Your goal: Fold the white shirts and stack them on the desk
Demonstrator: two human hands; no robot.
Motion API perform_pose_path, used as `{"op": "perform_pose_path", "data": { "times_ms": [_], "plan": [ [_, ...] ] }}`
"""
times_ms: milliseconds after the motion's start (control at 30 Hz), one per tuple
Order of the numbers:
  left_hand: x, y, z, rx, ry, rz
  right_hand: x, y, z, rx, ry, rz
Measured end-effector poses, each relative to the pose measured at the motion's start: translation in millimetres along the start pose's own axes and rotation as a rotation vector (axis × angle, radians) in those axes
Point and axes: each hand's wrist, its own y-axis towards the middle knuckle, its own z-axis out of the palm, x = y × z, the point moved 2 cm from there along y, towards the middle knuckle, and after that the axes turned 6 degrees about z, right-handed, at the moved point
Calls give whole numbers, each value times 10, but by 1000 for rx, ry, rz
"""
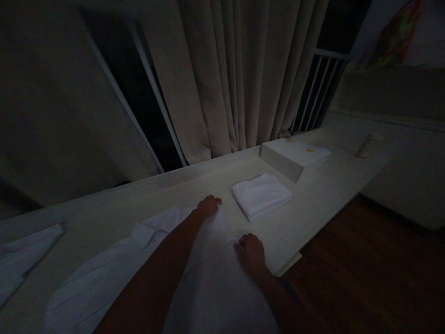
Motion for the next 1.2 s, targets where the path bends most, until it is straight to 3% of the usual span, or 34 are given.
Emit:
{"op": "perform_pose_path", "data": {
  "times_ms": [133,300,467,600,700,800,867,967,1033,1100,1200],
  "plan": [
    [85,224,129,63,23,-29,-6,5,-15,0,9,-20],
    [152,328,147,65,36,-119,9,24,26,3,-58,11],
    [87,330,86,-25,23,-165,27,58,52,-5,-113,23],
    [-139,131,-33,-150,10,-130,-11,31,21,-3,-66,0],
    [-285,-341,-107,-271,8,-94,-52,-31,-45,-45,49,-4],
    [-141,-1138,-94,-348,19,-117,31,-57,-154,-140,137,-90],
    [175,-1775,-49,-398,64,-188,209,-13,-205,-136,105,-232],
    [830,-2675,48,-338,199,-407,571,147,-161,-15,-45,-453],
    [1209,-3136,111,-266,226,-525,755,278,-42,90,-142,-522],
    [1442,-3442,171,-197,208,-564,829,385,118,176,-208,-539],
    [1557,-3642,236,-168,186,-552,772,464,329,207,-255,-575]
  ]
}}
